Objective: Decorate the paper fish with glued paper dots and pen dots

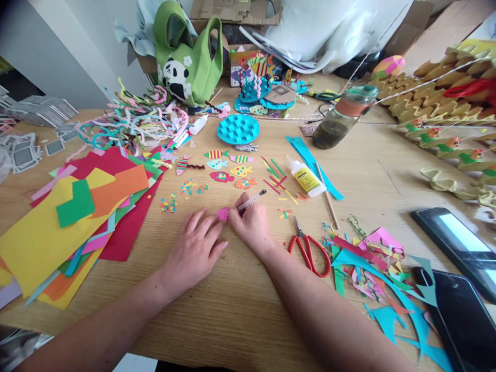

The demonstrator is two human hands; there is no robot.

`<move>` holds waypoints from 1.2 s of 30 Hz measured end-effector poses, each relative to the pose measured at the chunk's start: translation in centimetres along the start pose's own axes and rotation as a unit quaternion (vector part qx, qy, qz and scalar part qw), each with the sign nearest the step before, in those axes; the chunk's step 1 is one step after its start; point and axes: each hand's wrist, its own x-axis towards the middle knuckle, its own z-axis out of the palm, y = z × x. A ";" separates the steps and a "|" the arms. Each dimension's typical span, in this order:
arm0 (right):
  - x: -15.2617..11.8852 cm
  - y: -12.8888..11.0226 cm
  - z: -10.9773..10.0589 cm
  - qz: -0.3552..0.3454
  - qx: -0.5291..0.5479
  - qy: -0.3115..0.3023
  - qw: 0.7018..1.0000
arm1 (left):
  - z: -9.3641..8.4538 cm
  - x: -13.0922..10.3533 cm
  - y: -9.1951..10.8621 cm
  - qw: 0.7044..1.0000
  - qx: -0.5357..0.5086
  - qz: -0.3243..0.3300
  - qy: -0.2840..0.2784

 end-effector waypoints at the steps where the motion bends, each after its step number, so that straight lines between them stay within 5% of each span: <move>1: 0.0 0.0 0.0 0.000 0.001 0.001 1.000 | 0.0 0.0 0.0 1.000 0.000 0.000 0.000; 22: 0.0 0.1 0.1 0.002 0.009 -0.003 1.000 | -0.1 0.0 0.0 1.000 -0.002 0.001 0.007; 29: 0.0 -0.2 -0.1 0.010 0.040 0.090 0.995 | -0.1 0.0 0.0 1.000 -0.007 0.003 0.012; 36: 0.3 0.0 -0.1 0.015 0.027 0.056 0.998 | 0.0 0.0 0.0 1.000 -0.002 0.001 0.011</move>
